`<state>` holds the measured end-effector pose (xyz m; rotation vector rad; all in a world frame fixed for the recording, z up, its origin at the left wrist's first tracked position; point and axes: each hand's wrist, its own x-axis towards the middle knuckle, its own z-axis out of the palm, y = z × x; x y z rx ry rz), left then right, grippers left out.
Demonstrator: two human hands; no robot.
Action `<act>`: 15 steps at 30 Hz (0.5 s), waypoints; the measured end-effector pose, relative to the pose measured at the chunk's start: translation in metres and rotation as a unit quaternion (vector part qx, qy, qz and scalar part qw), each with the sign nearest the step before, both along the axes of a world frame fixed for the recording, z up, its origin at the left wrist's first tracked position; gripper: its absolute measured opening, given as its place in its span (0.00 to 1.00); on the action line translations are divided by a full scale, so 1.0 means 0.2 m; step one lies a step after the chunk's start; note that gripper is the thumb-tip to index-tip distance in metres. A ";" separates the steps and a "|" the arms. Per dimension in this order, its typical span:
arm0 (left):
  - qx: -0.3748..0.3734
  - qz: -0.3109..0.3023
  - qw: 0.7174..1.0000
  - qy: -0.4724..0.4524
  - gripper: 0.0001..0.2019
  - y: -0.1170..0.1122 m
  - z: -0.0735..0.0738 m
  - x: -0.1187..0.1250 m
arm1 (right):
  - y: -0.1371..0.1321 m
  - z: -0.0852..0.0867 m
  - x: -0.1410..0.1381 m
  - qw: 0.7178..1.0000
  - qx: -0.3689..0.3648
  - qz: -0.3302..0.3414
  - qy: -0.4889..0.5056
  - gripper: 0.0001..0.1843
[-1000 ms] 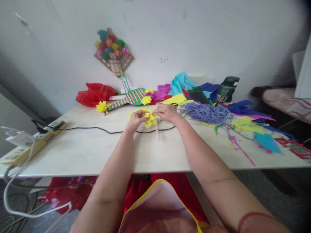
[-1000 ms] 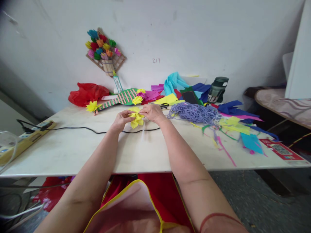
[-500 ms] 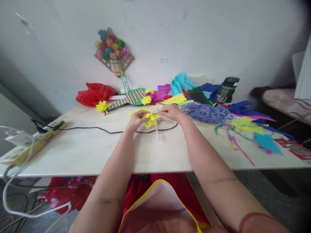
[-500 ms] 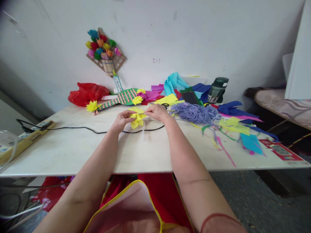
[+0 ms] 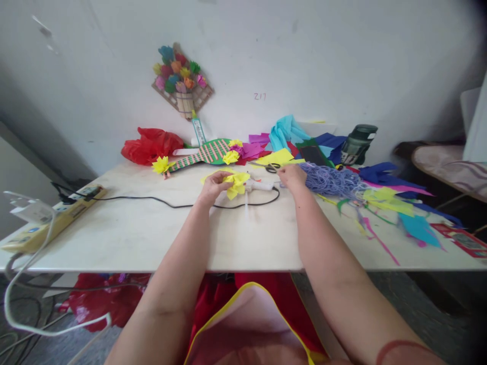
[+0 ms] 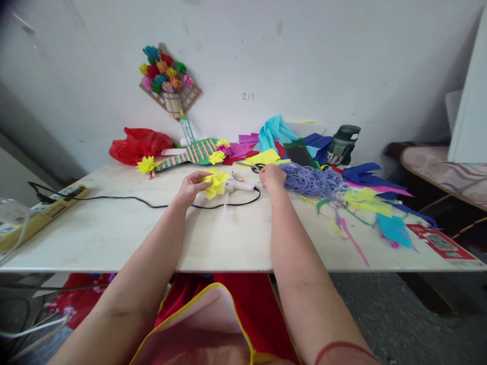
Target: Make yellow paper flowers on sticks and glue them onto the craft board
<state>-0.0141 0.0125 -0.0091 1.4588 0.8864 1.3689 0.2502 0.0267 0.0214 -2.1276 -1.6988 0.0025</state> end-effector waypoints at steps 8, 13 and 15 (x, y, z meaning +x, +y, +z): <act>-0.008 0.023 0.999 -0.026 0.22 -0.01 0.01 0.00 | 0.02 -0.07 0.00 0.999 -0.034 -0.013 -0.037 0.21; -0.020 0.038 0.998 -0.041 0.23 0.00 0.00 0.00 | -0.04 0.01 -0.12 0.992 -0.026 0.118 -0.047 0.26; -0.024 0.041 0.998 -0.049 0.24 0.01 0.00 0.00 | -0.06 0.03 -0.18 0.983 -0.091 0.147 -0.061 0.29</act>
